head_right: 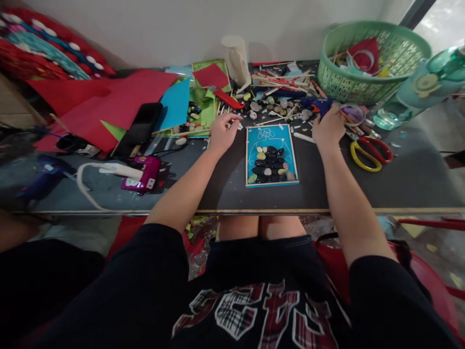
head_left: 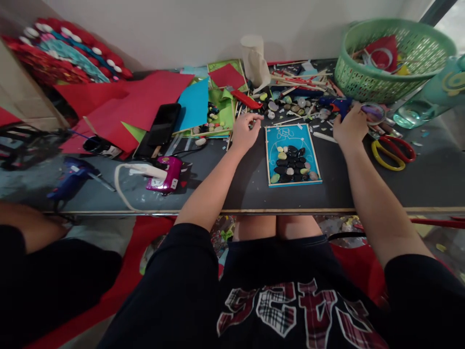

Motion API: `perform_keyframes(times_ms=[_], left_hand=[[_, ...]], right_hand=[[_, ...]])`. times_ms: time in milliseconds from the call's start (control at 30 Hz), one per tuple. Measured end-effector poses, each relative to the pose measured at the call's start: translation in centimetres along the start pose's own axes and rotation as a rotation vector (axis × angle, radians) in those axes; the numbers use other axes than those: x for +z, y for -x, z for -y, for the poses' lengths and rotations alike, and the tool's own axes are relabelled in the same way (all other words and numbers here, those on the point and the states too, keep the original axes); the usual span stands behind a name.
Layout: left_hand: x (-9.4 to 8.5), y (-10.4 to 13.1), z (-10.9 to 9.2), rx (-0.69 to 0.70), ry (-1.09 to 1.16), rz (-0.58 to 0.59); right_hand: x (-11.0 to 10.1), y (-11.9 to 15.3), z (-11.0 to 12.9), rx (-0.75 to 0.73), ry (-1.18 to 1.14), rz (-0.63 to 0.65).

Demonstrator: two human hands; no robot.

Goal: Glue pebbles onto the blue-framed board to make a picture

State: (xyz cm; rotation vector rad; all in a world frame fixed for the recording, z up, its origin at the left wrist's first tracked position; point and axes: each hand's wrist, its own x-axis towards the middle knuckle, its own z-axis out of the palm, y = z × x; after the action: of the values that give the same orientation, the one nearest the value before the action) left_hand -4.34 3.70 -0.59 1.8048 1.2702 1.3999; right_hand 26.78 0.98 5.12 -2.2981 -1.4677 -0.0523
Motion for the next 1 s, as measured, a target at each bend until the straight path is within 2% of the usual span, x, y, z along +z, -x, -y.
perform_keyframes(times_ms=[67, 167, 233, 300, 400, 567, 733, 900, 1000], left_hand=[[-1.7, -0.5, 0.6, 0.017, -0.153, -0.113], [-4.5, -1.1, 1.7, -0.083, -0.355, -0.264], [-5.9, -1.3, 2.4, -0.172, -0.461, -0.284], [-6.7, -1.4, 2.8, -0.258, -0.546, -0.244], [-7.2, -1.6, 3.2, -0.316, -0.613, -0.201], [-7.5, -1.9, 3.9, -0.276, -0.535, -0.234], [-7.6, -2.2, 3.8, -0.291, -0.571, -0.15], [-7.4, -2.3, 4.2, -0.21, -0.672, -0.172], [-7.4, -2.3, 4.0, -0.2, -0.757, -0.122]], right_hand=[[0.0, 0.4, -0.3, -0.043, 0.007, -0.052], [0.1, 0.9, -0.4, -0.109, 0.012, -0.11], [0.3, 1.0, -0.4, -0.175, -0.007, -0.119], [0.6, 0.9, -0.3, -0.238, -0.017, -0.121], [1.0, 0.8, -0.3, -0.312, -0.038, -0.129], [1.1, 1.0, -0.5, -0.365, -0.07, -0.119], [0.8, 1.3, -0.6, -0.377, -0.085, -0.09], [0.7, 1.3, -0.7, -0.402, -0.084, -0.083], [1.3, 1.0, -1.1, -0.445, -0.104, -0.096]])
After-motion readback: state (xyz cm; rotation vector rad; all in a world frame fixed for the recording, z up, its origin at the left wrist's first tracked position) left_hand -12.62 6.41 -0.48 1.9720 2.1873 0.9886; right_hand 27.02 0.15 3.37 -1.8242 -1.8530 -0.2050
